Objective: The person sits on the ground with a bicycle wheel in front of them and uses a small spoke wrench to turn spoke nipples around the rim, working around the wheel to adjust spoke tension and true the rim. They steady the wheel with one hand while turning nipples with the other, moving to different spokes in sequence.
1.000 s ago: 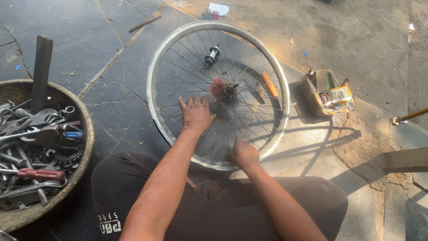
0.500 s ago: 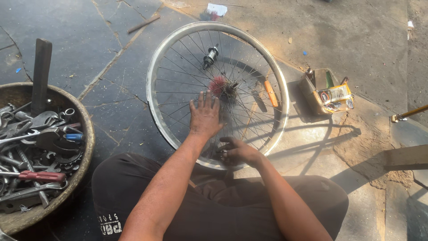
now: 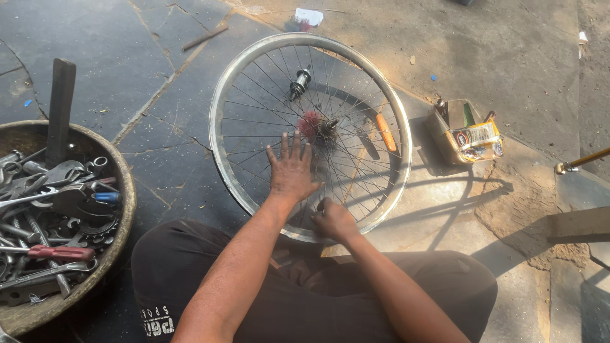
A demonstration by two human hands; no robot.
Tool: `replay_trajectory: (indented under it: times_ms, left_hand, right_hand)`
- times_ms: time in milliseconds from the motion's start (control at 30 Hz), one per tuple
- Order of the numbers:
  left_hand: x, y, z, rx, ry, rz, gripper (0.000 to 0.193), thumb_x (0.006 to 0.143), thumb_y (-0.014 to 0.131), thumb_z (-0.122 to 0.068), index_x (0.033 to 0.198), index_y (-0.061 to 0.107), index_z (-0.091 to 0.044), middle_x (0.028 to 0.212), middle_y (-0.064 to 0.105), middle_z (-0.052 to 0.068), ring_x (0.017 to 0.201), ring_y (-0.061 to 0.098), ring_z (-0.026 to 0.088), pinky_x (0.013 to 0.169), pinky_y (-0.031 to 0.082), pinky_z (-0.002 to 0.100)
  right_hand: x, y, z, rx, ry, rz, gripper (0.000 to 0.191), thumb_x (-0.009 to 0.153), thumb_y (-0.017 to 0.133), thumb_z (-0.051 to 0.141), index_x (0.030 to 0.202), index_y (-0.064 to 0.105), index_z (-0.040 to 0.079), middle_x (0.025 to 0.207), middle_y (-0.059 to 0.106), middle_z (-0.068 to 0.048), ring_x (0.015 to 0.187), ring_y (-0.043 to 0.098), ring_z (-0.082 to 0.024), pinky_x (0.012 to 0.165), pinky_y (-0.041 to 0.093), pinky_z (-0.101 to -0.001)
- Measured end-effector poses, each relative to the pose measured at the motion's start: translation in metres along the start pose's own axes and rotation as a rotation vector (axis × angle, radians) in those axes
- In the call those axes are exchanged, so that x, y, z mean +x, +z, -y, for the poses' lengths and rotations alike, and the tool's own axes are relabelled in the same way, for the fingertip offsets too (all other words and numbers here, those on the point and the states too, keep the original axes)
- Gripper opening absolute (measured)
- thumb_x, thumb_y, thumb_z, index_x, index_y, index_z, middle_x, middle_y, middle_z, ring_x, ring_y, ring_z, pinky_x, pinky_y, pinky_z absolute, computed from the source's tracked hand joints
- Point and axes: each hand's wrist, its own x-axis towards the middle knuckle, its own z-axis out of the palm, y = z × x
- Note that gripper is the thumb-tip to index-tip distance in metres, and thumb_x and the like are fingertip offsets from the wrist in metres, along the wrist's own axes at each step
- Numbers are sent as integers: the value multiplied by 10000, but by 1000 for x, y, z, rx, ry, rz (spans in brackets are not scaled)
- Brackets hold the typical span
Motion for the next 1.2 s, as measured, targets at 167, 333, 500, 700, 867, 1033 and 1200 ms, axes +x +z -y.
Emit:
replay_trajectory:
  times_ms: [167, 333, 500, 700, 867, 1033, 1200]
  left_hand:
    - [1, 0, 4, 19, 12, 30, 1004, 790, 697, -703, 1561, 367, -153, 1708, 1, 190, 1565, -44, 425, 1182, 49, 729]
    - [2, 1, 5, 2, 33, 23, 978, 770, 708, -703, 1532, 432, -156, 1702, -10, 211, 1556, -63, 449, 1180, 32, 718]
    - [2, -5, 2, -35, 29, 73, 946, 780, 690, -731, 1498, 470, -156, 1706, -40, 217, 1553, -94, 451, 1191, 1, 703]
    - [0, -8, -2, -18, 19, 81, 1041, 722, 691, -808, 1491, 486, -135, 1699, -27, 222, 1555, -87, 460, 1181, -5, 727]
    - [-2, -7, -5, -9, 19, 65, 1072, 699, 717, -797, 1500, 475, -126, 1700, -29, 231, 1547, -83, 476, 1164, 1, 737]
    - [-1, -7, -4, -9, 17, 58, 1121, 679, 726, -806, 1521, 442, -123, 1681, -29, 234, 1536, -84, 479, 1177, 0, 715]
    - [-1, -7, -5, -11, 12, 85, 1060, 703, 723, -805, 1470, 506, -106, 1700, -39, 235, 1550, -82, 481, 1196, 10, 697]
  right_hand:
    - [10, -28, -42, 859, -82, 519, 623, 825, 646, 91, 1422, 482, 26, 1353, 664, -159, 1096, 709, -245, 920, 598, -368]
    - [19, -36, -38, 831, -61, 621, 618, 810, 726, 129, 1390, 524, 52, 1320, 660, -138, 1054, 694, -264, 906, 594, -380]
    - [4, -17, -2, 28, 7, 107, 529, 758, 847, 413, 1089, 652, 49, 980, 761, -177, 943, 741, -295, 852, 556, -412]
    - [-12, 4, 17, -72, 5, -130, 533, 778, 818, 448, 1000, 583, 25, 887, 728, -219, 873, 726, -419, 761, 569, -524]
    - [-8, 7, 17, -138, 1, -187, 495, 840, 796, 369, 1097, 571, 12, 898, 730, -227, 857, 718, -418, 746, 564, -516]
    - [1, -19, -13, 567, 27, 247, 532, 849, 723, 173, 1320, 515, 37, 1100, 733, -197, 883, 764, -271, 756, 606, -365]
    - [19, -30, -39, 937, -11, 605, 620, 839, 673, 68, 1412, 436, 89, 1372, 614, -160, 1072, 726, -192, 841, 645, -318]
